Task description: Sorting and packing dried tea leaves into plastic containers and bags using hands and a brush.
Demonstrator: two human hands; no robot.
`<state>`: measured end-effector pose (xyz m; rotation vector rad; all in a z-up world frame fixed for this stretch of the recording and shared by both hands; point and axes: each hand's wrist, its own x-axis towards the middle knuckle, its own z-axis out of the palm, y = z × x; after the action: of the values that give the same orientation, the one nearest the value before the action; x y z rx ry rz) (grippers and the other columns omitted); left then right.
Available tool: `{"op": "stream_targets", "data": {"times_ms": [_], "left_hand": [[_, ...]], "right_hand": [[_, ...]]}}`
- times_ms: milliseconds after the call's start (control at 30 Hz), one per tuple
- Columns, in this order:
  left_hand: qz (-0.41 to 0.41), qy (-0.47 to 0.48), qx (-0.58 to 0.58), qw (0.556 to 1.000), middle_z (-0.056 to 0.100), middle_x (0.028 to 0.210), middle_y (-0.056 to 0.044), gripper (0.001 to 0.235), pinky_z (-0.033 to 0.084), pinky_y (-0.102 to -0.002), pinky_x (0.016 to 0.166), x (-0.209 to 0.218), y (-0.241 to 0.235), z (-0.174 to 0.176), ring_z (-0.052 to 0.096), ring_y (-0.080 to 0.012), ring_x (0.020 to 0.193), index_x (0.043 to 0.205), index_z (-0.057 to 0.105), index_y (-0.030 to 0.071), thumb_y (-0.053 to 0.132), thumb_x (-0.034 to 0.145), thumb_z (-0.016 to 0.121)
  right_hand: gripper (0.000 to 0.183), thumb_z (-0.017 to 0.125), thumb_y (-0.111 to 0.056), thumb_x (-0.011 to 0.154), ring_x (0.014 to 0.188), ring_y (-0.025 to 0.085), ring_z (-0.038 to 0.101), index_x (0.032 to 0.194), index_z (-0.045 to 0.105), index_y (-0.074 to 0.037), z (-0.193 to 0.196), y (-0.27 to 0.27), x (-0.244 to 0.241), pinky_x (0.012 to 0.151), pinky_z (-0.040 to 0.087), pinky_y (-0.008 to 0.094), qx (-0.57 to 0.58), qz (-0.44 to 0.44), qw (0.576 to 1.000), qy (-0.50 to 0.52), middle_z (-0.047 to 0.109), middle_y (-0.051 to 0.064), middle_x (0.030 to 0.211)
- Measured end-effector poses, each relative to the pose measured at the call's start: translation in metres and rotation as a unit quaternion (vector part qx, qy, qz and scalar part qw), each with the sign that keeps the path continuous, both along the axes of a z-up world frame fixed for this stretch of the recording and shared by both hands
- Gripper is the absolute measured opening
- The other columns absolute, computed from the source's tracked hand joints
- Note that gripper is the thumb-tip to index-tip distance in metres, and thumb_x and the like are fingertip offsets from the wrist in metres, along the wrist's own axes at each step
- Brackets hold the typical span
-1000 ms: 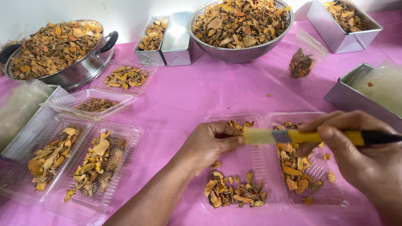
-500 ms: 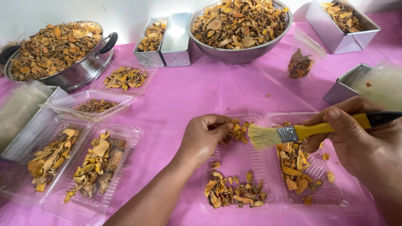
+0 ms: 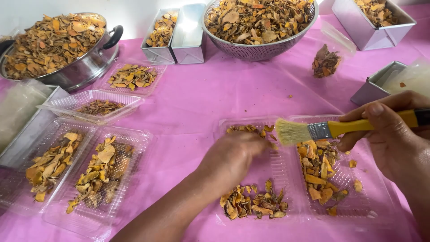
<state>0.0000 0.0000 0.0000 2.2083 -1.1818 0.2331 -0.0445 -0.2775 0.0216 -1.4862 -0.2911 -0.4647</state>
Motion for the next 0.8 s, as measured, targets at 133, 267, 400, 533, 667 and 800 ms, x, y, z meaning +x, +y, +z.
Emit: {"op": "stream_targets", "data": {"times_ms": [133, 267, 400, 533, 667, 800], "left_hand": [[-0.100, 0.108, 0.107, 0.983, 0.075, 0.097, -0.009, 0.029, 0.063, -0.031, 0.090, -0.019, -0.002, -0.008, 0.073, -0.0222, 0.092, 0.114, 0.074, 0.005, -0.001, 0.086, 0.076], [-0.137, 0.192, 0.227, 0.945, 0.068, 0.097, -0.008, 0.029, 0.046, -0.044, 0.087, -0.024, -0.004, -0.007, 0.062, -0.0305, 0.100, 0.111, 0.074, 0.010, 0.019, 0.084, 0.077], [-0.155, 0.160, 0.164, 0.961, 0.072, 0.092, -0.008, 0.045, 0.051, -0.040, 0.078, -0.023, -0.003, -0.028, 0.069, -0.0290, 0.086, 0.107, 0.077, 0.008, -0.013, 0.070, 0.063], [-0.151, 0.161, 0.184, 0.958, 0.069, 0.087, -0.006, 0.038, 0.052, -0.039, 0.073, -0.021, -0.005, -0.031, 0.068, -0.0275, 0.083, 0.107, 0.077, 0.008, -0.011, 0.078, 0.061], [-0.171, 0.174, 0.171, 0.955, 0.064, 0.081, -0.010, 0.005, 0.050, -0.042, 0.070, -0.028, -0.007, -0.030, 0.065, -0.0292, 0.078, 0.089, 0.068, 0.007, 0.009, 0.089, 0.072], [-0.147, 0.184, 0.204, 0.950, 0.059, 0.079, -0.009, 0.017, 0.045, -0.045, 0.068, -0.037, -0.004, -0.011, 0.061, -0.0302, 0.075, 0.072, 0.053, 0.007, -0.002, 0.084, 0.063]], "right_hand": [[0.026, 0.057, -0.022, 0.107, 0.055, 0.033, 0.071, 0.096, 0.052, 0.000, 0.001, 0.003, -0.001, 0.058, 0.064, 0.036, -0.019, -0.013, 1.000, 0.006, 0.071, 0.026, 0.097], [0.028, 0.056, -0.021, 0.106, 0.053, 0.035, 0.070, 0.094, 0.052, 0.004, 0.001, 0.007, -0.002, 0.055, 0.063, 0.037, -0.035, -0.028, 0.999, 0.000, 0.069, 0.027, 0.097], [0.031, 0.055, -0.022, 0.106, 0.052, 0.036, 0.069, 0.095, 0.053, 0.007, 0.000, 0.009, -0.002, 0.051, 0.060, 0.036, -0.050, -0.038, 0.998, -0.004, 0.068, 0.027, 0.096], [0.031, 0.055, -0.024, 0.106, 0.054, 0.033, 0.070, 0.098, 0.052, 0.006, -0.005, 0.003, 0.000, 0.053, 0.061, 0.034, -0.060, -0.032, 0.998, -0.008, 0.069, 0.026, 0.098], [0.030, 0.054, -0.023, 0.107, 0.054, 0.035, 0.069, 0.100, 0.051, 0.006, -0.002, 0.006, -0.002, 0.054, 0.061, 0.035, -0.056, -0.041, 0.998, 0.000, 0.068, 0.026, 0.098], [0.032, 0.053, -0.023, 0.107, 0.055, 0.033, 0.070, 0.098, 0.053, 0.008, -0.002, 0.009, -0.003, 0.056, 0.061, 0.035, -0.068, -0.043, 0.997, -0.005, 0.069, 0.025, 0.098]]}}
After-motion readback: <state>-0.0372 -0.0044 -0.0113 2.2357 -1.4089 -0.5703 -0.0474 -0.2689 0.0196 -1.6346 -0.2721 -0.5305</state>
